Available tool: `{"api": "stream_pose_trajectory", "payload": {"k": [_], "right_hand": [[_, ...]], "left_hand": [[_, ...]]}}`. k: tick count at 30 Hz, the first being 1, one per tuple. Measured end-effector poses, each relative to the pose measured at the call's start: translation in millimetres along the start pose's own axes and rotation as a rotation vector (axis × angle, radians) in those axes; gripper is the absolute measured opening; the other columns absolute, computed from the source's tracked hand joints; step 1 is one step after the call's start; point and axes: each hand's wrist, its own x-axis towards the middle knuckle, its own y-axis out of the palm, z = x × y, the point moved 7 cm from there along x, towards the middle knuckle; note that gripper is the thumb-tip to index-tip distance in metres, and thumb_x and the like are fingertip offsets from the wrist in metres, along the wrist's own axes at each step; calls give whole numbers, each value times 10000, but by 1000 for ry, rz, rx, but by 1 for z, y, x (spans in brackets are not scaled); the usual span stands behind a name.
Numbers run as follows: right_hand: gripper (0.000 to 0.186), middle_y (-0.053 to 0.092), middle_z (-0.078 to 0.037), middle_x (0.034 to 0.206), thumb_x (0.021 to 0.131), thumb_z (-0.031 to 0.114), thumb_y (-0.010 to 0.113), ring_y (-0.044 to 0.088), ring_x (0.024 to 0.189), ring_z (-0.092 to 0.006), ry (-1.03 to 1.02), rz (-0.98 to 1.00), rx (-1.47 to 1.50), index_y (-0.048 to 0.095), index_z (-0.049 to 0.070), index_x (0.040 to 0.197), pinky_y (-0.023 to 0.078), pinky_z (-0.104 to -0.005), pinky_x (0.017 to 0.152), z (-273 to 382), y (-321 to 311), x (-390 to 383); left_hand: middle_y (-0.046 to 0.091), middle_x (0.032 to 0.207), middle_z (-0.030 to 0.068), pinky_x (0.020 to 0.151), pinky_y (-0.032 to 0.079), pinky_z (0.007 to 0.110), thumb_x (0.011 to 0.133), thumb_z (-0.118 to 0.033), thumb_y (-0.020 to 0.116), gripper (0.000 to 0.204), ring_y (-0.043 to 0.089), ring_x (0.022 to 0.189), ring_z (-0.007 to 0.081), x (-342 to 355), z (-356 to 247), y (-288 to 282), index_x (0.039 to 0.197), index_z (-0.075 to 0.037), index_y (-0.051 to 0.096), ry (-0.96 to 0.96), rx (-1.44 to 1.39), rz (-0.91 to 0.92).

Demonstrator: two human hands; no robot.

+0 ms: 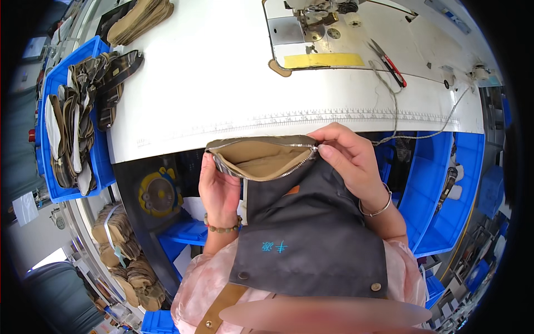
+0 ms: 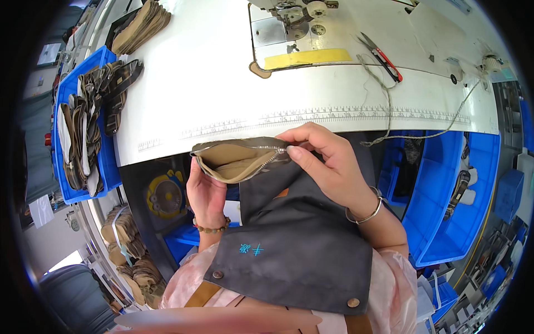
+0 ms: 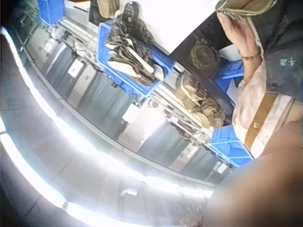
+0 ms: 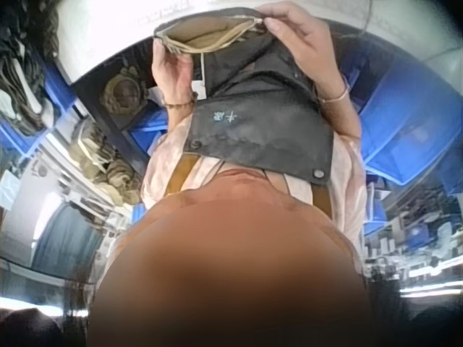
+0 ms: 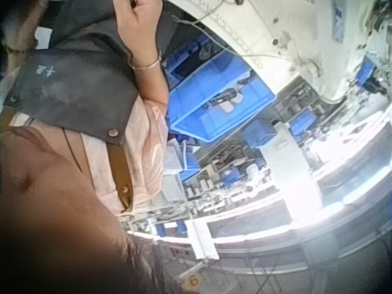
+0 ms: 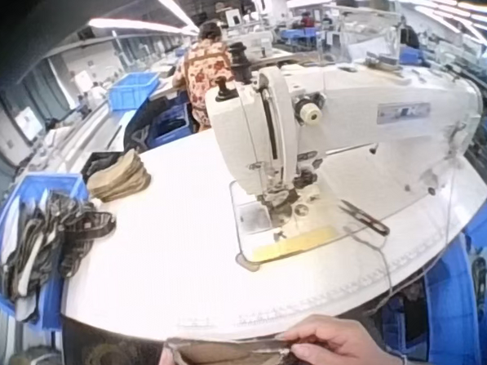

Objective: The recorder uses an industrial sewing machine to assemble and finish leather pouches, including trimming threads and stitching edges.

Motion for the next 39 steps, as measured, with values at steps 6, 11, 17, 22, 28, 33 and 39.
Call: {"api": "stream_pose_trajectory", "payload": {"k": [6, 11, 17, 22, 28, 33, 39], "right_hand": [[230, 656, -53, 1051, 967, 34, 577, 590, 887, -94, 3, 25, -51, 642, -45, 1173, 476, -240, 822, 1, 6, 0], [224, 661, -46, 1049, 949, 54, 617, 600, 883, -101, 79, 26, 98, 663, -18, 1155, 482, -245, 820, -3, 11, -3], [231, 655, -58, 1014, 903, 64, 680, 615, 883, -139, -43, 61, -60, 673, 1, 1125, 490, -268, 816, 5, 19, 1], [245, 642, -67, 964, 870, 36, 697, 621, 868, -154, -82, 98, -205, 673, 8, 1113, 501, -281, 813, 15, 27, 3], [313, 632, -67, 929, 836, -3, 704, 632, 838, -160, -32, 125, -276, 661, 16, 1145, 513, -289, 806, 22, 24, 2], [349, 632, -59, 904, 823, -11, 712, 639, 822, -161, -13, 149, -265, 652, 21, 1165, 516, -288, 797, 17, 32, 6], [358, 646, -46, 864, 788, 0, 749, 617, 802, -132, -6, 119, -257, 652, 15, 1132, 488, -267, 770, 14, 37, 8]], "left_hand": [[556, 1392, 198, 1085, 465, 504, 1026, -133, 391, 376, 548, 1286, 335, -1, 24, -23, 1342, 30, 512, -172, -174, -60], [565, 1359, 247, 1037, 511, 502, 1007, -103, 374, 373, 577, 1245, 363, -1, 42, -29, 1292, 62, 548, -292, -353, -31], [639, 1238, 191, 998, 519, 462, 1035, -166, 397, 334, 616, 1158, 317, 2, 52, -23, 1236, 19, 589, -316, -265, -108], [642, 1199, 148, 955, 509, 402, 1032, -136, 447, 264, 627, 1082, 262, 7, 53, -43, 1209, -7, 593, -252, -44, -141], [639, 1168, 106, 920, 491, 296, 959, 11, 464, 269, 595, 1073, 158, -2, -5, -8, 1185, 35, 607, 446, 981, -144], [660, 986, 126, 845, 464, 303, 957, -259, 597, 328, 594, 935, 193, -33, -25, 61, 1022, 54, 668, 625, 1485, 107], [708, 904, 97, 765, 482, 339, 763, -114, 776, 236, 621, 847, 219, -22, -7, 121, 985, -49, 729, 470, 1463, 410]]}}
